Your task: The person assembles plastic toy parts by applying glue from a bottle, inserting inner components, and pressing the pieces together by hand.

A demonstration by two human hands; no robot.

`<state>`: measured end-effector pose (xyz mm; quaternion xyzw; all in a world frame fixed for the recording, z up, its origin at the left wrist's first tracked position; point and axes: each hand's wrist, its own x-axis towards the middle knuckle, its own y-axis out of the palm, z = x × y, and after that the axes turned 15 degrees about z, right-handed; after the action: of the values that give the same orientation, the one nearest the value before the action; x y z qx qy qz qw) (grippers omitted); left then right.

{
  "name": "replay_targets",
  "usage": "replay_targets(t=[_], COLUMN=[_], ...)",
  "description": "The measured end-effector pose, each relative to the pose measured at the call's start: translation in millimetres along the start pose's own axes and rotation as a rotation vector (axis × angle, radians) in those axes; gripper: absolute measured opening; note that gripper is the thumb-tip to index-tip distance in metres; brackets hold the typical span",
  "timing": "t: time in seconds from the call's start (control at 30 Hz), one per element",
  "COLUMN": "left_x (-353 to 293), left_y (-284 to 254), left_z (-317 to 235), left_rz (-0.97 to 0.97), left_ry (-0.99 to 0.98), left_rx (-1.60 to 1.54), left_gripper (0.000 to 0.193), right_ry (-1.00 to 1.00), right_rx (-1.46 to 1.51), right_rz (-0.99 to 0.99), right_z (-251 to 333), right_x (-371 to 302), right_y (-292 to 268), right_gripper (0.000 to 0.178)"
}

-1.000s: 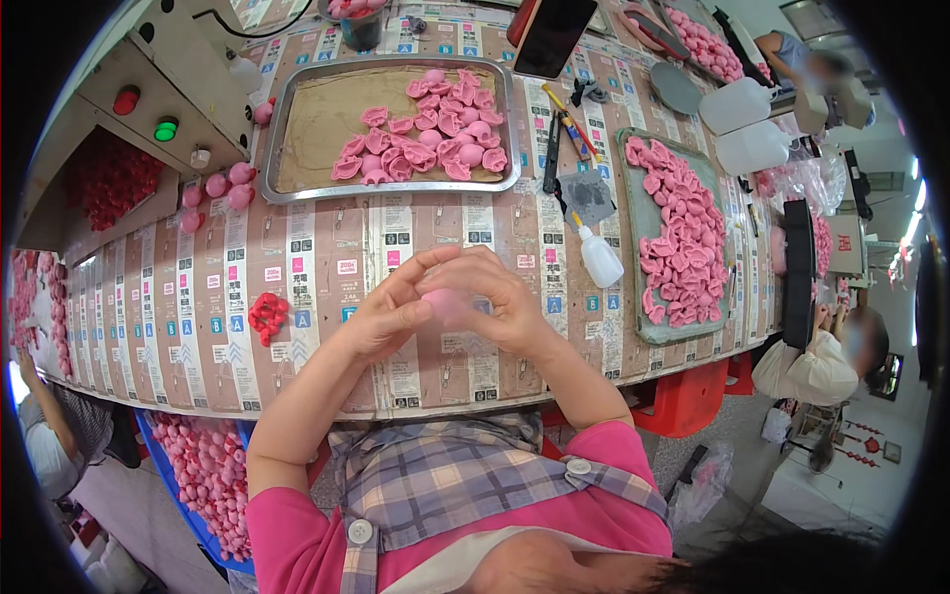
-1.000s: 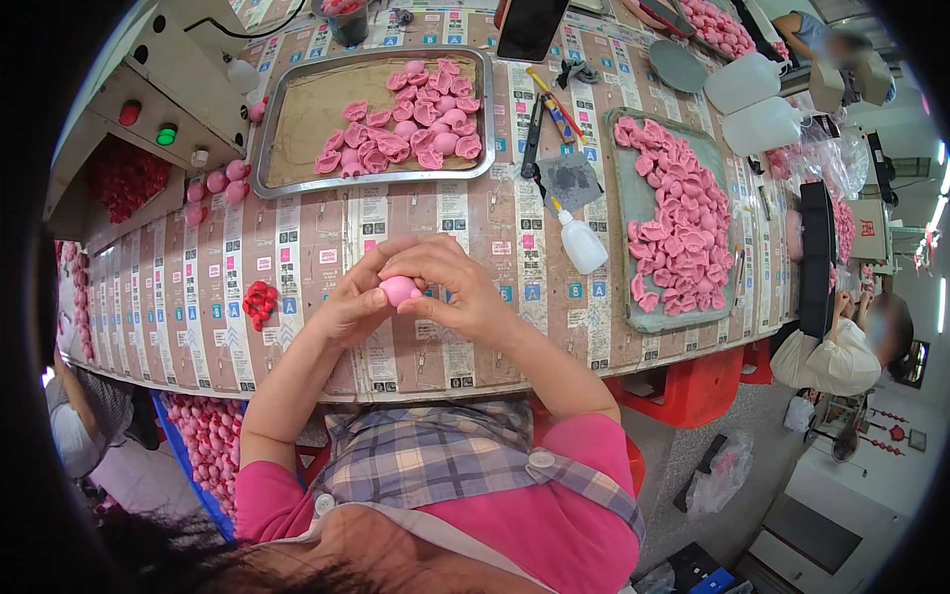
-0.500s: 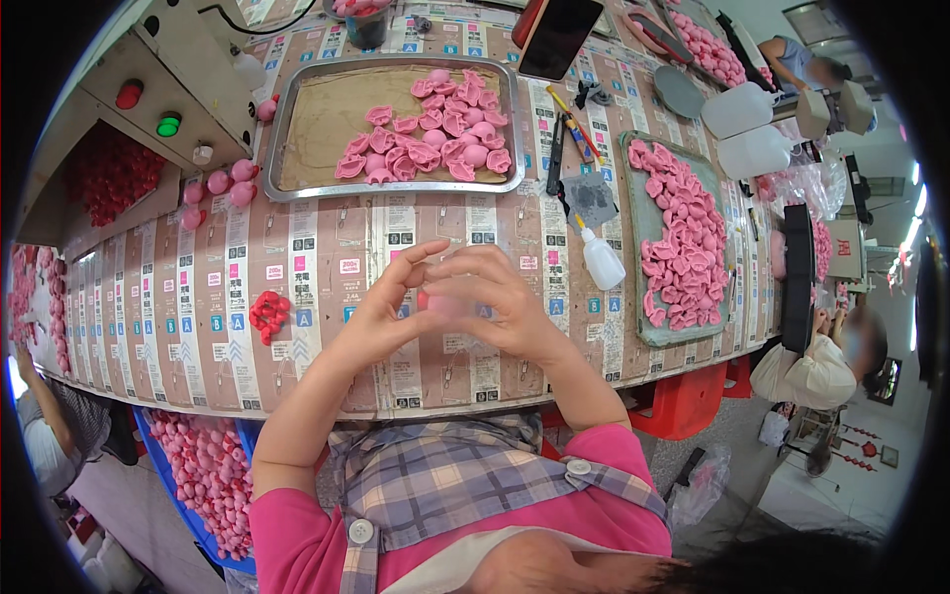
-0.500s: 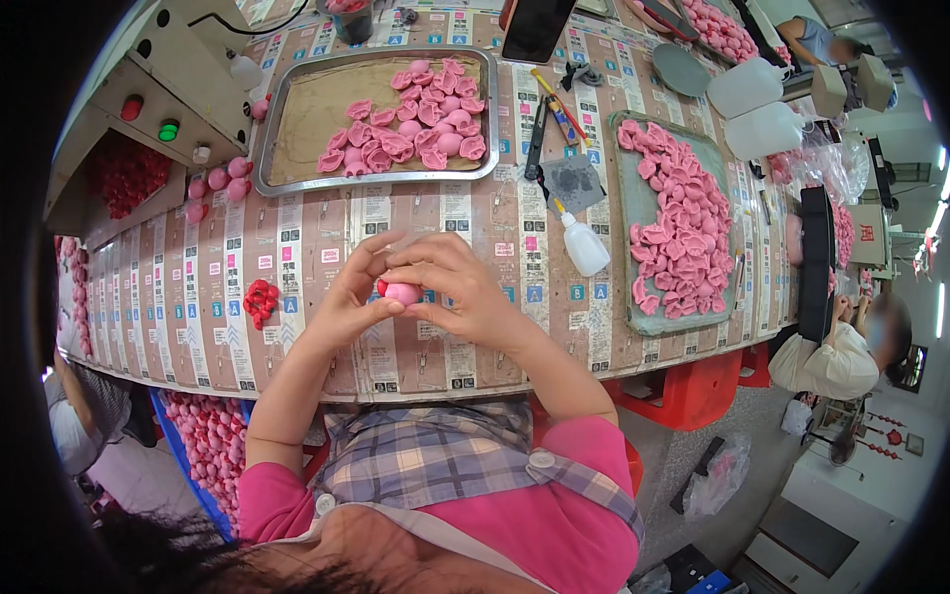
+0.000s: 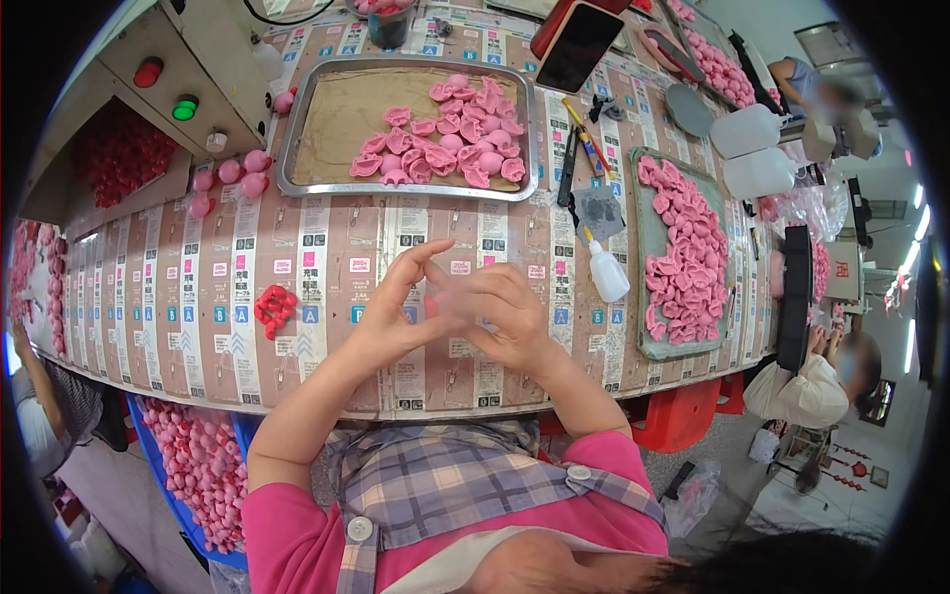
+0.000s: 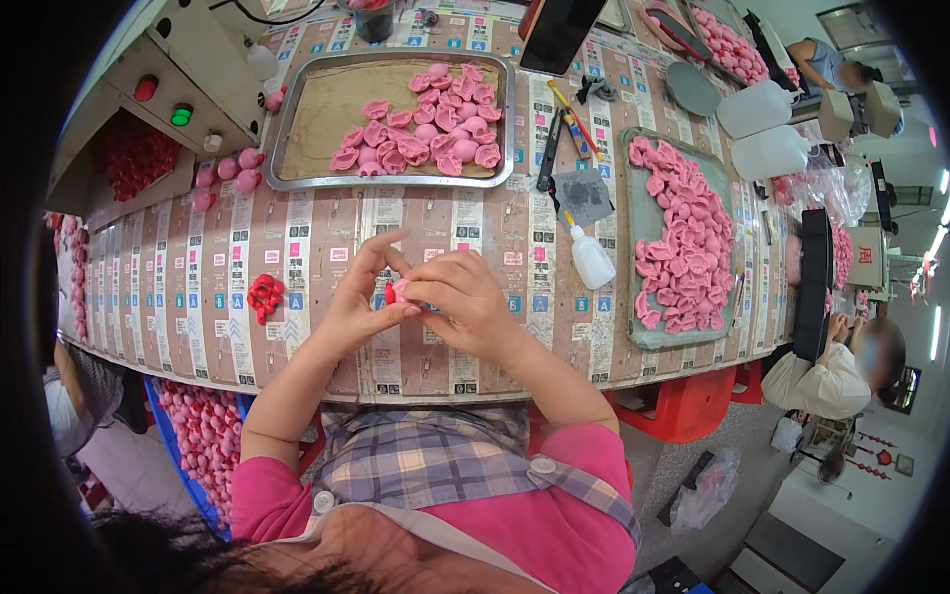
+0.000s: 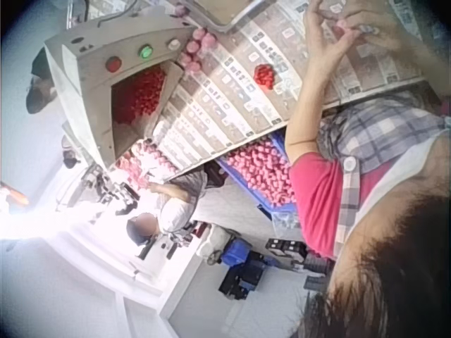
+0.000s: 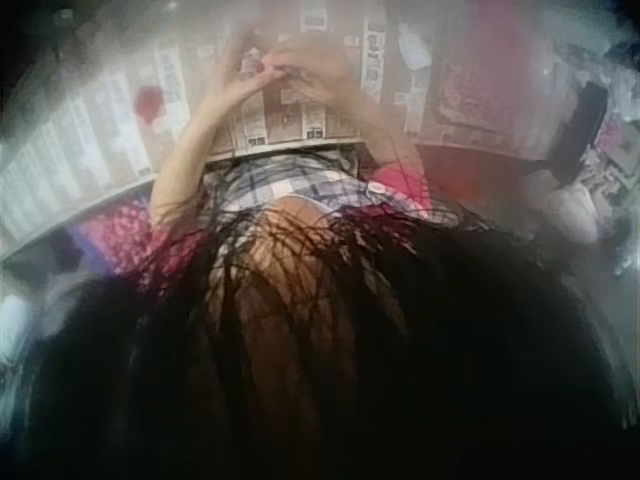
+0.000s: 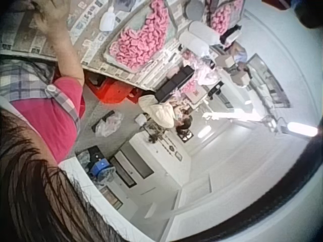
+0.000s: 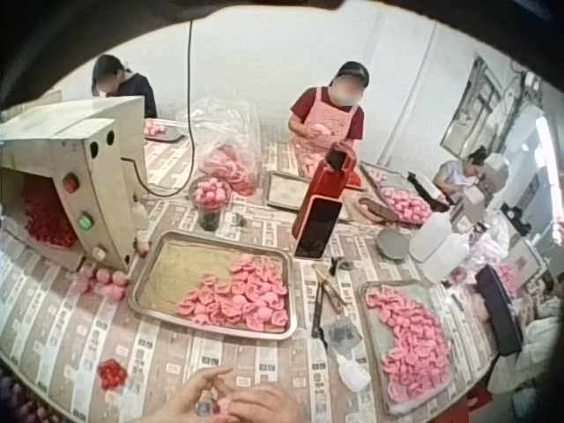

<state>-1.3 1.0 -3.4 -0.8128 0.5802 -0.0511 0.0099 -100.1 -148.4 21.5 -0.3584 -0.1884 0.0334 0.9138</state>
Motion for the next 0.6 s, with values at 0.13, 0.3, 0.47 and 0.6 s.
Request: replay_targets(t=[0.13,0.3,0.47,0.6], left_x=[3,8,6,4], left_y=[-1,-5,-8,-6], left_z=[1,-5,-5,-3], left_rz=[-0.075,-0.115,-0.113,-0.105], left_ry=[0.013,-0.016,-0.021,-0.022], left_rx=[-0.218,-0.277,-0.259,-0.316], left_gripper=[0.069,0.069,0.068,0.067], right_ry=[0.077,-0.396,-0.684,-0.545], right_rx=[0.008,1.276,1.486,1.682], right_rz=[0.005,-0.095,0.515,0.655], right_z=[12,72,92,106], right_x=[9,31,74,68], right_y=[-16,-62,-58,-50], right_gripper=[0.032,0.019,0.027,0.03])
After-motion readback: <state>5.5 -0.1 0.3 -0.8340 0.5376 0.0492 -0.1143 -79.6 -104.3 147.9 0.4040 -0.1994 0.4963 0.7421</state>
